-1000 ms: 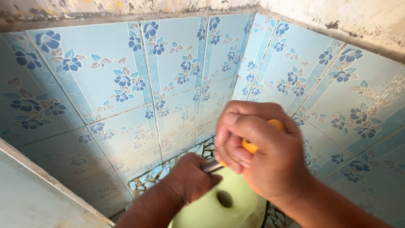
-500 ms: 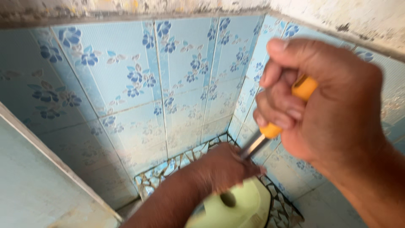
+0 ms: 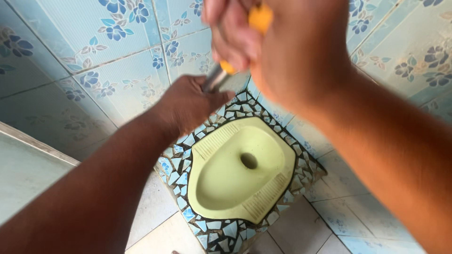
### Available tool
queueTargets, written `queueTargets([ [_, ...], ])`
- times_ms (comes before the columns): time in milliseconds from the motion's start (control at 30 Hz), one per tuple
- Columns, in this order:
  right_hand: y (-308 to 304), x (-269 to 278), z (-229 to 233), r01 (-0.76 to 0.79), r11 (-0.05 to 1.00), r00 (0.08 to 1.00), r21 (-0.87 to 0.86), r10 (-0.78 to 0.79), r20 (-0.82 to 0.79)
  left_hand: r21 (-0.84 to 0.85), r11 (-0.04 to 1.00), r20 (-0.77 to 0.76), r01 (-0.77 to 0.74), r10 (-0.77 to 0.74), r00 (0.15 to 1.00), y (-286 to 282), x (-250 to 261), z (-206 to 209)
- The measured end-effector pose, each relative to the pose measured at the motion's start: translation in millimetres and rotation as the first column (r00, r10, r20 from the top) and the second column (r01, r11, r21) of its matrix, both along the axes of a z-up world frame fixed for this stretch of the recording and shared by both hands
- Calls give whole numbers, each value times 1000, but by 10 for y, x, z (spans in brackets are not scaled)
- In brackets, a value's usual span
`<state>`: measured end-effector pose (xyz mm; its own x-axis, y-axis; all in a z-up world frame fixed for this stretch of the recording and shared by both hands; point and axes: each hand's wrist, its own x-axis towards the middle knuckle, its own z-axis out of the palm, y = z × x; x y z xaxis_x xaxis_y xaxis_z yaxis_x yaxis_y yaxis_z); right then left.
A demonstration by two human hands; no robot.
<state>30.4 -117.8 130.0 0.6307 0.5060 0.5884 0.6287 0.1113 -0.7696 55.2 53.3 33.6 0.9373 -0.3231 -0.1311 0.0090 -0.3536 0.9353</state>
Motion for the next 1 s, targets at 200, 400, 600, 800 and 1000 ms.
queueTargets([
  [200,11,488,166,-21,1000,999,-11,21,-37,32,999,10,-16,15,1000,26,311,135],
  [400,-82,576,91,44,999,994,0,-44,-96,87,996,26,8,-11,1000,-59,402,77],
  [600,-161,410,119,50,998,996,30,-47,-79,96,995,11,30,-31,999,-142,415,33],
  [800,-149,297,226,88,994,977,69,-73,-199,63,998,-19,19,-18,1000,-204,425,9],
  [1000,-141,375,222,104,992,979,71,-89,-182,87,996,-12,14,-13,1000,-206,465,12],
])
